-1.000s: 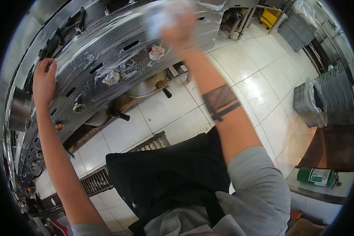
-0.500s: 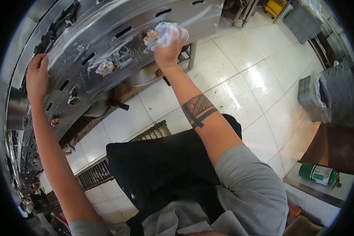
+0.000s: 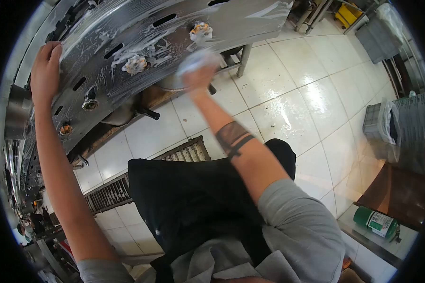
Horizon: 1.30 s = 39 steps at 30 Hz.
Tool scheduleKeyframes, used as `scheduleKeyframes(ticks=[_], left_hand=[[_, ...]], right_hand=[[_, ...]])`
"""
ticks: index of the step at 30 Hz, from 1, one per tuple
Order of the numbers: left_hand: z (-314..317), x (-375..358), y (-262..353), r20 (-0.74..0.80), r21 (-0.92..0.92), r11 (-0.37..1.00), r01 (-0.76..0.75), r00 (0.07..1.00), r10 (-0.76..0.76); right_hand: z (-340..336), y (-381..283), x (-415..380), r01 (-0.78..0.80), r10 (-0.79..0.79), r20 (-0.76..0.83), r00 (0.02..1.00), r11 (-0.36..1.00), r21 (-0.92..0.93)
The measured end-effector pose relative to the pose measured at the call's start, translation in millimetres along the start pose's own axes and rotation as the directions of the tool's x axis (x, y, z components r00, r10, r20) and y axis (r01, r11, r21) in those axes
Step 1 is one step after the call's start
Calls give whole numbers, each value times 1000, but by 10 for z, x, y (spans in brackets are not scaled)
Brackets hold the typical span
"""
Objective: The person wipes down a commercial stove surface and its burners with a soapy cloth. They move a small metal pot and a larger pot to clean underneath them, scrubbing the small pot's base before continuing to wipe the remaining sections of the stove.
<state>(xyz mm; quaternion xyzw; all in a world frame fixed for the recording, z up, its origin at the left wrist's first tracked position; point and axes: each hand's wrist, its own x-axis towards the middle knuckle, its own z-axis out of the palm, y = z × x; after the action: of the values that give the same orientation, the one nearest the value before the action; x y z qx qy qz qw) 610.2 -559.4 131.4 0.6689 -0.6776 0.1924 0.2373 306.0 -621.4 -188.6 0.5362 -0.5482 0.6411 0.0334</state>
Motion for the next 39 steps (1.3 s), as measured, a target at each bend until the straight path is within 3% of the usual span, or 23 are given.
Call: scheduleKeyframes(ticks=[1,2,3,5,6,7,8,11,13,15,16,17,18,19,25,28,29,31,32,35,36,38,39], left_hand=[[16,2,-18,-6,4,1000,1,1000,-1],[32,1,-50,1,11,1000,6,1000,-6],[40,2,-77,-7,-2,1000,-4,1000,4],[32,-6,-128,-11,-10,1000,1,1000,-1],[30,-8,-113,-31,4,999,-36,999,36],[55,-27,-117,-47,15,998,-68,997,68],[113,-31,-159,-163,43,988,-145,975,150],[61,-2,-175,-25,17,999,-47,999,47],[6,-50,-130,-29,61,994,-93,995,95],[-119,-168,403,-61,-4,996,89,994,-89],[-117,-192,437,-52,6,995,101,994,-101],[-104,-199,430,-62,-21,995,93,994,-94],[-97,-203,417,-74,-49,995,84,993,-87],[-123,-224,473,-86,-77,994,71,993,-78],[-163,-304,441,-102,-41,998,-46,994,41],[-173,-261,365,-99,3,999,-48,994,48],[-130,-200,283,-82,-16,1000,-6,997,5],[-157,-213,403,-60,-43,999,24,998,-27],[-187,-304,459,-79,-43,999,-4,997,1],[-34,596,-1575,361,-577,756,309,927,-103],[-4,637,-1669,360,-583,753,306,928,-98],[-119,-167,324,-48,1,998,58,997,-58],[-99,-162,318,-52,-8,999,50,997,-50]], right_hand=[[122,-308,-325,123,-123,40,992,992,-1],[109,-509,-411,61,-77,275,958,996,69],[162,-421,-432,55,-74,285,956,996,74],[214,-51,-380,412,-414,-14,910,901,137],[-32,65,-131,306,-323,122,939,942,140],[-259,146,152,23,-35,257,966,998,50],[-67,608,207,-62,68,67,995,994,-91],[-394,699,990,-352,444,-78,893,795,495],[-476,380,1275,-378,498,-56,865,722,579],[-613,-32,1397,-107,229,-105,968,750,653],[-620,-172,1368,-121,234,-88,968,745,656],[-590,-336,1302,178,-125,-172,977,922,344],[-569,-531,1223,482,-479,-126,869,876,-10],[-588,-793,1079,416,-403,-106,909,893,173],[-609,-475,852,597,-604,36,796,794,111],[-599,-315,751,117,-194,76,978,812,572],[-623,-325,784,124,-199,72,977,813,569],[-748,-417,876,-155,77,190,979,884,441],[-769,-465,907,-237,169,172,971,792,563],[-575,-171,829,40,-34,-26,999,968,247],[-565,-231,765,-25,44,-42,998,928,372],[-710,-194,709,-164,141,90,986,917,363],[-766,-132,672,-306,237,230,944,888,342]])
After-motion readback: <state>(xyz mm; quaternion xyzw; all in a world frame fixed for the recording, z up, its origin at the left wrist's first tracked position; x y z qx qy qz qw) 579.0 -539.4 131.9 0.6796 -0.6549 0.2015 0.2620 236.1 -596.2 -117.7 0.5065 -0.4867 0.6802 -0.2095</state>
